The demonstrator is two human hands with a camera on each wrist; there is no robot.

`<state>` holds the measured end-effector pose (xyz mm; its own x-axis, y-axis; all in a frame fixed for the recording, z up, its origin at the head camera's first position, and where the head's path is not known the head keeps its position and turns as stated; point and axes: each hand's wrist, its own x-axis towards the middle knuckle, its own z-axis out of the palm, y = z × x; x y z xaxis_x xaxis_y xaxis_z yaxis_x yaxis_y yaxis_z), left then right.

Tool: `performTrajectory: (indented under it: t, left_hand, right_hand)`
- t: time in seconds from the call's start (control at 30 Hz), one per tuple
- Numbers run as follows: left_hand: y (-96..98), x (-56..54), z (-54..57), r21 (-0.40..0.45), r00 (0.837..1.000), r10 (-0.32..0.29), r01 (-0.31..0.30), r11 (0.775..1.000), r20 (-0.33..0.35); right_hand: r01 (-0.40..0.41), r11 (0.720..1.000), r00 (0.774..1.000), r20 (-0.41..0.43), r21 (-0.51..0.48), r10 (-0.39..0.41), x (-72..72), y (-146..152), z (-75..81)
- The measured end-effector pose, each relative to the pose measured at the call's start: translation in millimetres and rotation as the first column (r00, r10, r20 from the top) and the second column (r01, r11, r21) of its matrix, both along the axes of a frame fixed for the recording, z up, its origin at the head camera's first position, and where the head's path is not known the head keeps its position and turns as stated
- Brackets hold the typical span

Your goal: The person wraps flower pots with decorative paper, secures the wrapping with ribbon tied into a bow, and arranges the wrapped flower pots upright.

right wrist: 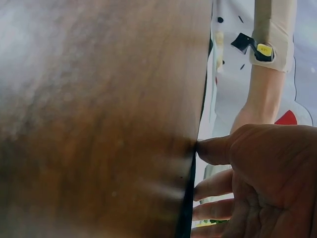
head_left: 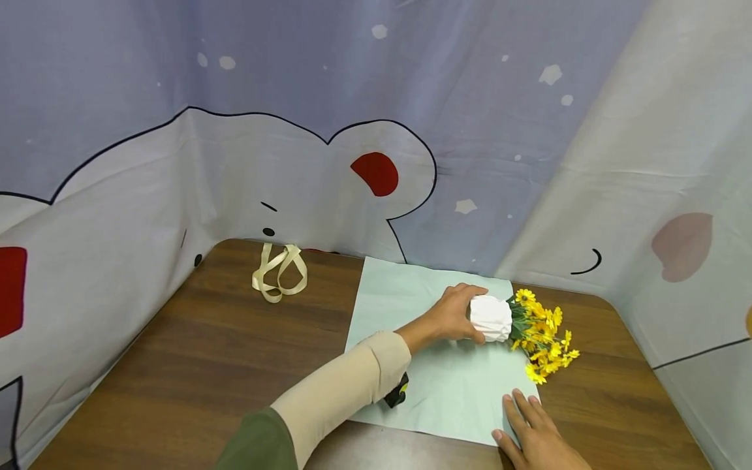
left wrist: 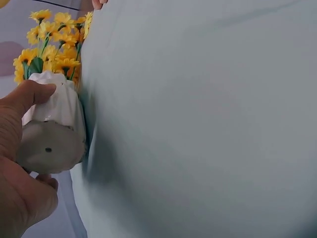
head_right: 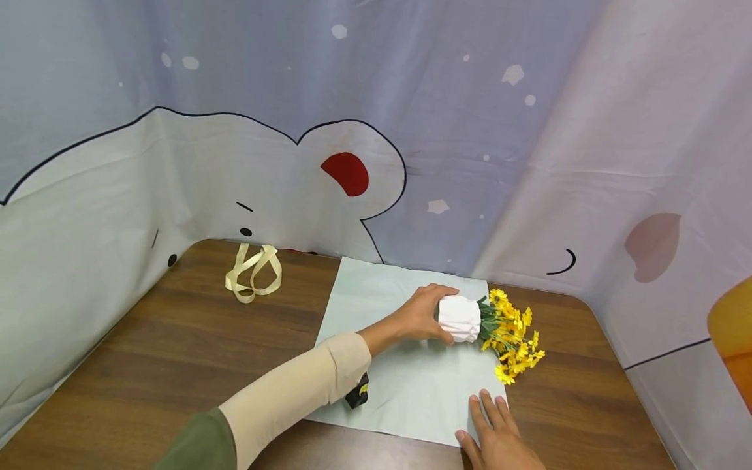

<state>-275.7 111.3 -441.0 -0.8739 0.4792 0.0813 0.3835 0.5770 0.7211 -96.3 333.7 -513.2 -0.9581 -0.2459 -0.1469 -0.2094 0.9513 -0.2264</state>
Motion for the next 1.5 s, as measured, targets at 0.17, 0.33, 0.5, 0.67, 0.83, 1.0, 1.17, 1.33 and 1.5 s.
performTrajectory:
  t: [0.17, 0.33, 0.5, 0.67, 0.83, 1.0, 1.17, 1.33, 1.5]
  left_hand:
    - [-7.3, 0.8, 0.2, -0.030, 1.000, -0.025, 0.025, 0.999, 0.011]
    - [-36.6, -2.7, -2.4, -0.095, 0.998, -0.037, 0.042, 0.995, 0.058]
    - [-84.4, -9.6, -11.6, -0.223, 0.999, -0.046, 0.048, 0.974, 0.018]
    - [-131.6, -12.1, -22.4, -0.326, 0.999, -0.051, 0.046, 0.944, -0.005]
    - [-157.9, -10.7, -29.5, -0.387, 0.999, -0.026, 0.034, 0.922, 0.026]
    - [-165.5, -4.7, -24.8, -0.414, 0.999, -0.029, 0.040, 0.909, 0.033]
    - [-168.9, -4.5, -27.0, -0.428, 1.000, -0.017, 0.025, 0.903, 0.021]
    - [-172.3, 0.0, -23.5, -0.377, 0.992, 0.128, -0.126, 0.918, -0.021]
    - [-185.7, -5.1, -25.8, -0.318, 0.910, 0.416, -0.394, 0.862, -0.001]
  right_hand:
    - [0.001, 1.000, 1.000, -0.011, -0.008, -0.001, 3.4, -1, 3.5]
    - [0.001, 1.000, 1.000, 0.021, -0.013, -0.001, 5.7, -7, 16.5]
    - [0.006, 1.000, 0.997, 0.077, 0.006, -0.007, 6.8, -17, 42.1]
    - [-0.035, 0.999, 0.998, 0.045, 0.019, 0.034, 4.4, -15, 48.3]
    - [-0.052, 0.998, 0.999, -0.003, -0.033, 0.052, -0.8, -4, 34.1]
    - [-0.050, 0.999, 0.997, 0.058, -0.006, 0.051, -2.6, -11, 46.9]
    - [-0.006, 1.000, 0.991, 0.135, 0.016, 0.004, -0.7, -24, 64.9]
    - [-0.006, 0.999, 0.982, 0.191, 0.042, -0.003, -5.3, -28, 78.3]
    - [-0.054, 0.996, 0.995, 0.093, 0.071, 0.047, -21.7, -29, 101.6]
